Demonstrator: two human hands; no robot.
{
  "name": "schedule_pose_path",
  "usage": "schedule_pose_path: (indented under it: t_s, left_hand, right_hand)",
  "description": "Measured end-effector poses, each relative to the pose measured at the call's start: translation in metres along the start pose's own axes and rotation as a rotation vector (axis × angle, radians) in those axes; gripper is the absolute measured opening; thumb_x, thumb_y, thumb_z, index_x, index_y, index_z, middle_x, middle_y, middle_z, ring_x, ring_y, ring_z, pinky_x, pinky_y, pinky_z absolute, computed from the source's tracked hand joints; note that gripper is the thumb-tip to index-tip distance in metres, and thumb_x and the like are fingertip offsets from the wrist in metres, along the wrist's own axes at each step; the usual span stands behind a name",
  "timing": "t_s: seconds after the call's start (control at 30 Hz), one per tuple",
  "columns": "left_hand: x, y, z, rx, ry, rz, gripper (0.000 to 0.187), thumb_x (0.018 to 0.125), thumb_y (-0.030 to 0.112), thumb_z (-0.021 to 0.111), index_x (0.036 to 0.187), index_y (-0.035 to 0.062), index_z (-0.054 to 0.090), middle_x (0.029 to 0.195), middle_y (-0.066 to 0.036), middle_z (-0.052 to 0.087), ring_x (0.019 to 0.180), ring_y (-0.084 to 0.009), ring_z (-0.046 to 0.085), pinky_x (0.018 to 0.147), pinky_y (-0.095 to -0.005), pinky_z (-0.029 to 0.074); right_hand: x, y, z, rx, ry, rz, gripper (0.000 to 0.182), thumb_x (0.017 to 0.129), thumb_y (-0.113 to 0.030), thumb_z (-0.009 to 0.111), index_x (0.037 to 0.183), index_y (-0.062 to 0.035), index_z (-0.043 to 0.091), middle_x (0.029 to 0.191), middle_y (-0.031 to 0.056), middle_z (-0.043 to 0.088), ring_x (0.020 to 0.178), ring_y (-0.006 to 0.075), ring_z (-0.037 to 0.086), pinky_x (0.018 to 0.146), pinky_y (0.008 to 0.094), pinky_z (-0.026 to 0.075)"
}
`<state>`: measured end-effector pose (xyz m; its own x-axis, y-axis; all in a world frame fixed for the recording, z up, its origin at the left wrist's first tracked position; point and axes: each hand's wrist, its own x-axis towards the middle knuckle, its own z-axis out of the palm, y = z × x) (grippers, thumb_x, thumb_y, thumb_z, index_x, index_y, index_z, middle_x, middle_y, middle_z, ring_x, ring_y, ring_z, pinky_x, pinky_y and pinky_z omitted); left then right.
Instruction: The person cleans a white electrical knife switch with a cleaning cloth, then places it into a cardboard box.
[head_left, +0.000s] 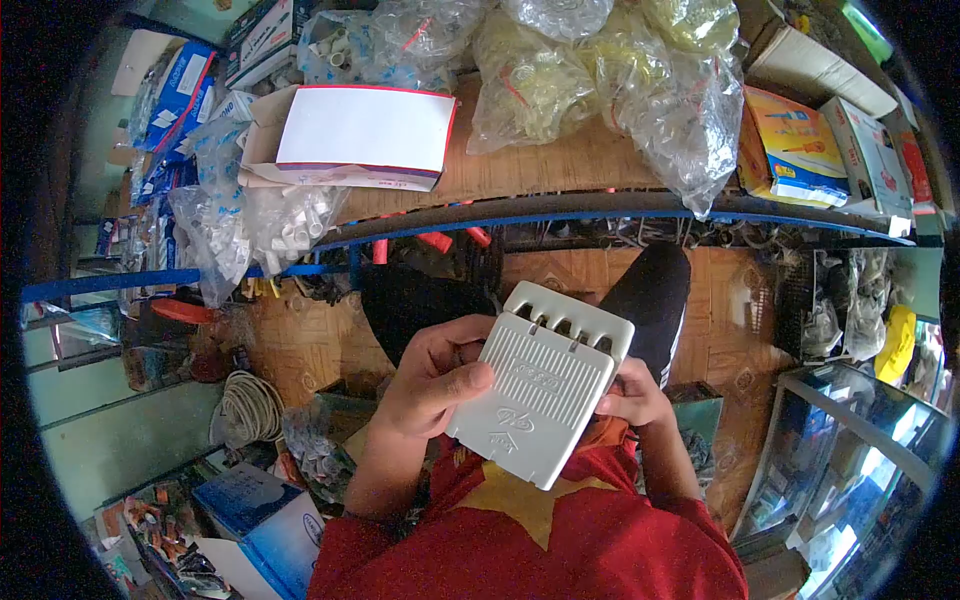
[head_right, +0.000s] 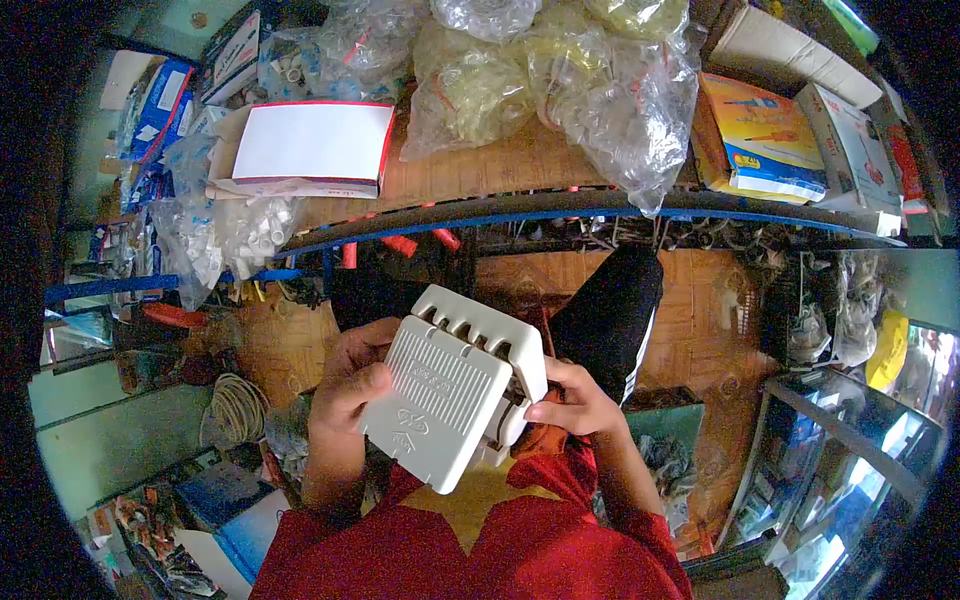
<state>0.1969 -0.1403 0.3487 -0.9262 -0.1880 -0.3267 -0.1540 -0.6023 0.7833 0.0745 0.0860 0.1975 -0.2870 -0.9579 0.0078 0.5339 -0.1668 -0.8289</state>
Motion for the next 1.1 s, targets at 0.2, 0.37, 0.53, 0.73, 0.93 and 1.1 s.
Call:
schedule_pose_path:
  t_s: [0.2, 0.37, 0.53, 0.73, 0.93, 1.1]
  left_hand:
    - [-0.003, -0.004, -0.003, 0.108, 0.040, 0.036, 0.048, 0.087, 0.025, 0.066, 0.119, -0.0083, 0.053, 0.107, -0.013, 0.065, 0.095, -0.0139, 0.061, 0.083, -0.0267, 0.047]
    - [-0.013, 0.003, 0.001, 0.037, 0.204, -0.078, 0.042, 0.093, 0.021, 0.057, 0.121, -0.0083, 0.053, 0.109, -0.012, 0.064, 0.097, -0.0144, 0.061, 0.084, -0.0273, 0.048]
    - [-0.010, 0.003, 0.004, -0.071, 0.238, -0.045, 0.042, 0.095, 0.021, 0.053, 0.125, -0.0085, 0.050, 0.110, -0.013, 0.063, 0.098, -0.0167, 0.062, 0.085, -0.0288, 0.049]
    - [-0.010, 0.004, -0.019, -0.049, 0.109, -0.122, 0.043, 0.094, 0.021, 0.053, 0.125, -0.0082, 0.048, 0.110, -0.013, 0.063, 0.097, -0.0171, 0.062, 0.085, -0.0289, 0.048]
    - [-0.013, 0.014, -0.019, 0.038, 0.184, -0.250, 0.040, 0.093, 0.019, 0.055, 0.122, -0.0073, 0.050, 0.105, -0.011, 0.064, 0.093, -0.0168, 0.063, 0.080, -0.0272, 0.049]
    - [-0.009, 0.016, -0.022, -0.004, 0.185, -0.232, 0.038, 0.092, 0.019, 0.055, 0.119, -0.0073, 0.053, 0.102, -0.011, 0.065, 0.090, -0.0158, 0.063, 0.078, -0.0269, 0.050]
  right_hand:
    - [-0.001, 0.004, -0.002, -0.033, -0.053, 0.005, 0.052, 0.079, -0.003, 0.069, 0.128, 0.0027, 0.051, 0.124, 0.0131, 0.058, 0.116, 0.0190, 0.051, 0.099, 0.0336, 0.036]
    - [0.003, 0.002, 0.000, -0.080, -0.051, 0.023, 0.055, 0.082, -0.004, 0.068, 0.132, 0.0028, 0.047, 0.125, 0.0132, 0.057, 0.116, 0.0181, 0.050, 0.100, 0.0331, 0.036]
    - [0.011, -0.004, 0.003, -0.154, -0.059, 0.002, 0.059, 0.082, -0.004, 0.067, 0.136, 0.0029, 0.043, 0.129, 0.0148, 0.056, 0.118, 0.0193, 0.050, 0.101, 0.0342, 0.036]
    - [0.012, -0.015, 0.003, -0.238, -0.098, -0.051, 0.062, 0.082, -0.002, 0.067, 0.138, 0.0006, 0.040, 0.139, 0.0199, 0.045, 0.129, 0.0282, 0.044, 0.105, 0.0361, 0.033]
    - [0.015, -0.012, 0.011, -0.338, -0.047, -0.168, 0.063, 0.079, -0.010, 0.072, 0.136, -0.0075, 0.046, 0.130, 0.0228, 0.051, 0.120, 0.0337, 0.050, 0.098, 0.0393, 0.039]
    - [0.019, -0.015, 0.010, -0.372, -0.071, -0.175, 0.072, 0.078, -0.013, 0.073, 0.141, -0.0247, 0.041, 0.141, 0.0258, 0.039, 0.132, 0.0431, 0.034, 0.106, 0.0445, 0.033]
